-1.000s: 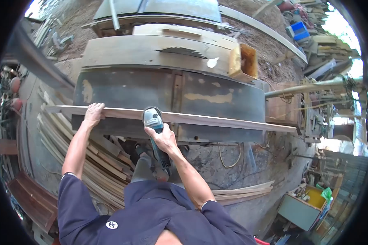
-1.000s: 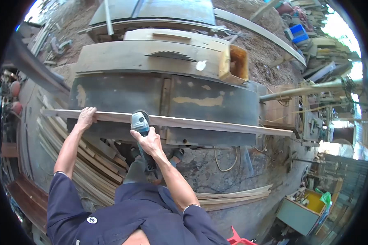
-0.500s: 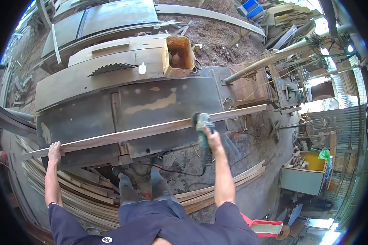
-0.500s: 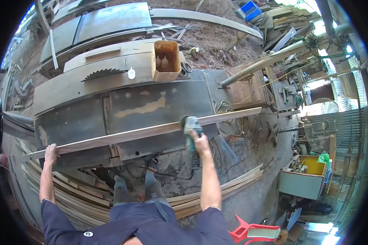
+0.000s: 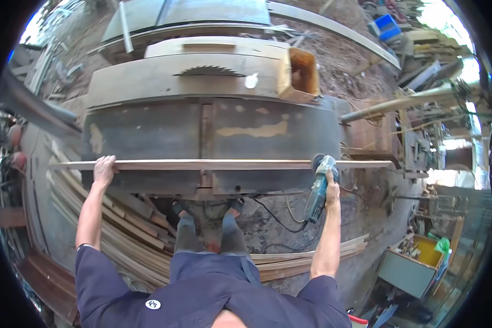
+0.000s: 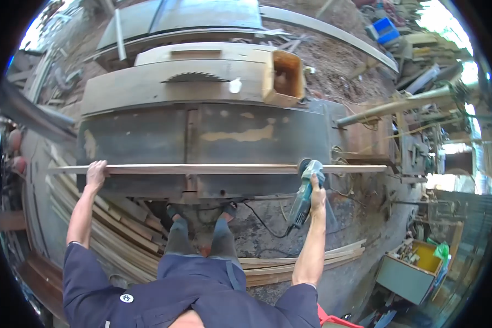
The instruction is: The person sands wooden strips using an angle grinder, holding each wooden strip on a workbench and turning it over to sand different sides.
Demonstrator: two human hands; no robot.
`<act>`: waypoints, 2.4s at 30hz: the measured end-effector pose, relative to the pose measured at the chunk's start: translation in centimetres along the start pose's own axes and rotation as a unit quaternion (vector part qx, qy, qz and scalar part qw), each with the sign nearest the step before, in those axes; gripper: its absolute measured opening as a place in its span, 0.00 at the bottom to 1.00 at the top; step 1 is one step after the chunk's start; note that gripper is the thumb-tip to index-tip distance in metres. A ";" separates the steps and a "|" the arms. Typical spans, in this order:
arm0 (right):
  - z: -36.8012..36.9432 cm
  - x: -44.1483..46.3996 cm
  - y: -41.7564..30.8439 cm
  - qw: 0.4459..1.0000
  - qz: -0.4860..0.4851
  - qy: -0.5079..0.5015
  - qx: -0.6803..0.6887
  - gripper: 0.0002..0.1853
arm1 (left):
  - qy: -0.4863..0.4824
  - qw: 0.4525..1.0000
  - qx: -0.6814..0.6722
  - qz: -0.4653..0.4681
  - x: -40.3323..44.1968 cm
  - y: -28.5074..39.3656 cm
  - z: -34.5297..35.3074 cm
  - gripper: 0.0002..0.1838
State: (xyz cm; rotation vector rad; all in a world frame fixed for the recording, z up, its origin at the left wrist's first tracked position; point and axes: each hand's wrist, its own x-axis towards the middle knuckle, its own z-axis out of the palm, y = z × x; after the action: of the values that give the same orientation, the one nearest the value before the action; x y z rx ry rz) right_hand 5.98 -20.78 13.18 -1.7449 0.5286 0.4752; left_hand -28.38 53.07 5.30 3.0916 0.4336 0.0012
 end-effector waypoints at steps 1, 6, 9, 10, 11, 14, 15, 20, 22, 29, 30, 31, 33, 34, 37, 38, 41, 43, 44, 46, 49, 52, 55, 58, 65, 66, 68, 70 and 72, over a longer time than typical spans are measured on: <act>2.7 -1.6 0.7 1.000 -0.007 -0.022 -0.012 0.33 | 0.006 1.000 -0.002 0.002 -0.1 -0.2 0.2 0.13; 19.1 -11.8 1.7 0.976 -0.048 -0.143 -0.154 0.34 | 0.027 1.000 -0.015 0.005 -0.7 -0.8 1.4 0.09; 30.4 -18.1 0.9 0.934 -0.063 -0.206 -0.286 0.45 | 0.035 0.999 -0.021 0.008 -1.0 -0.1 0.6 0.05; 33.9 -20.0 0.3 0.913 -0.042 -0.250 -0.320 0.45 | 0.036 0.999 -0.021 0.006 -1.4 -0.4 0.7 0.05; 37.3 -21.6 0.2 0.906 -0.037 -0.290 -0.308 0.47 | 0.037 0.999 -0.014 0.006 -1.6 -0.4 1.2 0.05; 44.6 -24.6 0.7 0.882 -0.063 -0.363 -0.295 0.52 | 0.051 0.998 -0.027 0.010 -1.8 -0.6 1.8 0.05; 45.4 -25.1 0.8 0.875 -0.059 -0.374 -0.301 0.52 | 0.050 0.999 -0.001 0.010 -2.0 -0.6 1.8 0.04; 39.4 -23.9 0.8 0.892 -0.041 -0.329 -0.308 0.51 | 0.050 0.999 0.014 0.001 -2.1 -0.3 1.8 0.03; 34.2 -21.9 0.8 0.914 -0.032 -0.274 -0.296 0.49 | 0.048 0.999 0.015 0.000 -2.0 -0.3 1.8 0.04; 13.3 -10.6 3.6 0.979 -0.052 -0.065 -0.185 0.36 | 0.033 0.999 0.030 -0.019 -2.1 -0.3 2.3 0.06; 10.5 -9.0 3.4 0.989 -0.040 -0.044 -0.138 0.34 | 0.029 0.998 0.049 -0.020 -2.3 -0.8 3.1 0.08; 8.0 -7.8 2.4 0.994 -0.039 -0.018 -0.098 0.34 | 0.028 0.998 0.057 -0.022 -2.4 -1.1 3.4 0.09; 2.5 -4.4 0.9 0.998 -0.003 0.029 -0.056 0.34 | 0.025 0.997 0.068 -0.024 -2.3 -0.7 3.4 0.10; -0.5 -1.9 1.0 0.997 0.031 0.049 -0.054 0.34 | 0.013 0.997 0.064 -0.033 -2.1 -0.5 3.2 0.10; -6.8 3.9 1.2 0.994 -0.017 0.082 0.072 0.35 | 0.011 0.997 0.064 -0.038 -1.9 -0.3 2.9 0.09; -8.0 5.1 1.0 0.991 -0.025 0.085 0.100 0.35 | 0.020 0.997 0.065 -0.031 -1.9 -0.2 2.7 0.08; -8.7 5.9 1.7 0.991 -0.022 0.001 0.131 0.34 | 0.022 0.997 0.063 -0.025 -1.8 0.4 1.7 0.06; -5.7 3.1 1.0 0.995 0.017 0.005 0.093 0.35 | 0.040 0.997 0.066 -0.028 -2.2 0.6 2.2 0.06; -3.3 1.3 1.0 0.995 0.019 -0.007 0.093 0.35 | 0.050 0.996 0.066 -0.029 -2.3 0.4 2.6 0.06; 1.9 -2.0 1.3 0.999 0.012 -0.033 0.018 0.33 | 0.064 0.995 0.072 -0.023 -2.1 0.8 2.2 0.05; 11.8 -7.9 1.5 0.994 -0.040 -0.088 -0.053 0.31 | 0.071 0.994 0.081 -0.025 -2.3 0.6 2.8 0.04; 21.8 -12.4 2.1 0.971 -0.076 -0.172 -0.146 0.33 | 0.089 0.993 0.076 -0.020 -2.3 0.8 2.9 0.04; 32.6 -18.0 0.7 0.934 -0.064 -0.216 -0.277 0.41 | 0.083 0.993 0.083 -0.020 -2.5 0.4 2.8 0.05; 40.7 -22.6 -0.5 0.909 -0.076 -0.295 -0.286 0.50 | 0.077 0.994 0.071 -0.015 -2.2 0.9 3.0 0.02; 38.6 -22.8 0.9 0.901 -0.075 -0.297 -0.306 0.45 | 0.086 0.992 0.093 -0.015 -2.3 0.6 2.5 0.02; 36.2 -21.9 1.2 0.910 -0.083 -0.268 -0.305 0.43 | 0.076 0.993 0.088 -0.020 -2.1 0.7 2.3 0.01; 30.6 -19.9 1.2 0.935 -0.067 -0.219 -0.270 0.38 | 0.064 0.994 0.083 -0.030 -1.9 0.8 2.1 0.01; 24.8 -16.6 2.4 0.963 -0.084 -0.151 -0.207 0.32 | 0.061 0.995 0.072 -0.030 -1.8 0.7 2.0 0.01; 19.3 -12.4 3.4 0.990 -0.057 -0.097 -0.088 0.34 | 0.065 0.995 0.066 -0.038 -1.6 0.1 2.1 0.02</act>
State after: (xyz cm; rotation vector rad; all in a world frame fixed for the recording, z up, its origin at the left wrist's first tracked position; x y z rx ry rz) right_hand -6.81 -1.40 13.25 -1.8618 0.2538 0.6182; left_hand -29.84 52.47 3.21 3.2136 0.5783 0.1805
